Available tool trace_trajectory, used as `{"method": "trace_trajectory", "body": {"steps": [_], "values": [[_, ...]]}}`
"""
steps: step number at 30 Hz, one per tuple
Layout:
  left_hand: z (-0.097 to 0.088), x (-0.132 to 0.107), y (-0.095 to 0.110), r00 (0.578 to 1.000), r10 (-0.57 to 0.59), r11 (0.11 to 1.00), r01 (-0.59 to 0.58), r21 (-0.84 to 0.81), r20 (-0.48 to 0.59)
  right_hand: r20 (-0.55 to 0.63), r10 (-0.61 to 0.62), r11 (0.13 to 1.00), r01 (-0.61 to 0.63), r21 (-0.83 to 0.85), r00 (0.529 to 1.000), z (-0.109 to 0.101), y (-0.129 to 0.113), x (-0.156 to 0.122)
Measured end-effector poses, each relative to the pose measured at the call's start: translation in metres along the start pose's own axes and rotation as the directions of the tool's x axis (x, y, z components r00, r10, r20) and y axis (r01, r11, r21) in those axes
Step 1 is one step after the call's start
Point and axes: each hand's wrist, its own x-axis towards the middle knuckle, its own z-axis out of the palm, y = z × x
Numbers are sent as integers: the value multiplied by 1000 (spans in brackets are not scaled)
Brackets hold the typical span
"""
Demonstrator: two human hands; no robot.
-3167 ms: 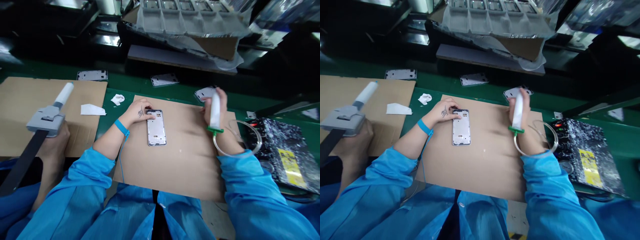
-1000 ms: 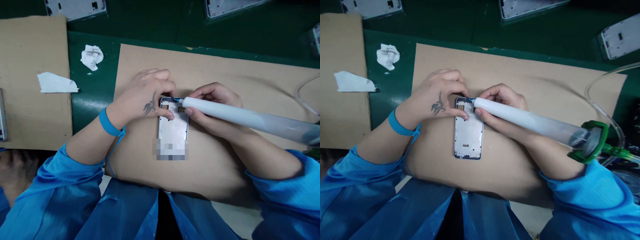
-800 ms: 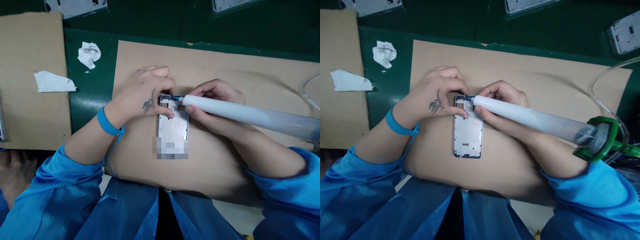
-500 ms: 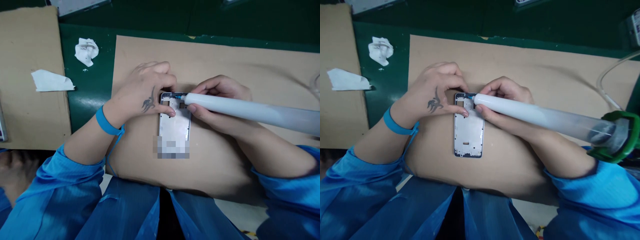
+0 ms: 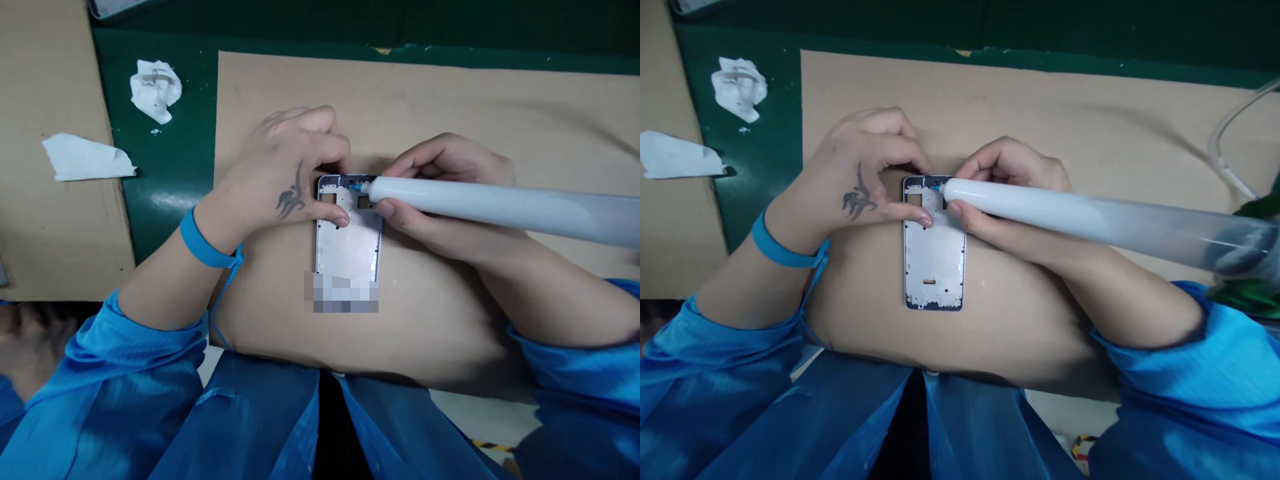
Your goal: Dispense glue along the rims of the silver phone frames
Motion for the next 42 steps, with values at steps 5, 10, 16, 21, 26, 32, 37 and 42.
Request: {"method": "trace_trajectory", "body": {"steps": [5, 10, 16, 21, 26, 32, 37, 42], "values": [[1, 0, 0, 1000, 19, 1000, -19, -6, -18, -38, -46, 999, 47, 16, 998, 2, 4, 1], [1, 0, 1, 1000, 0, 1000, 0, 2, -14, -47, -33, 999, 33, 14, 998, 2, 4, 1], [-1, 2, 0, 999, -36, 999, 37, -28, 11, -53, -10, 1000, 10, 1, 999, 2, 1, 2], [-2, 2, 2, 997, -72, 996, 74, -56, 38, -60, -10, 1000, 9, -8, 998, 1, 0, 2], [-1, 3, 2, 998, -60, 998, 61, -19, 23, -88, -13, 1000, 11, -27, 996, 1, 0, 4], [-1, 2, 3, 999, -44, 999, 44, -9, 19, -123, -53, 998, 50, -28, 991, 2, 4, 5], [-1, 1, 2, 1000, -27, 999, 28, -31, 14, -162, -89, 996, 88, -8, 983, 4, 5, 5], [-1, 1, 3, 999, -33, 999, 33, -9, 18, -137, -109, 992, 100, -71, 984, 4, 7, 4]]}}
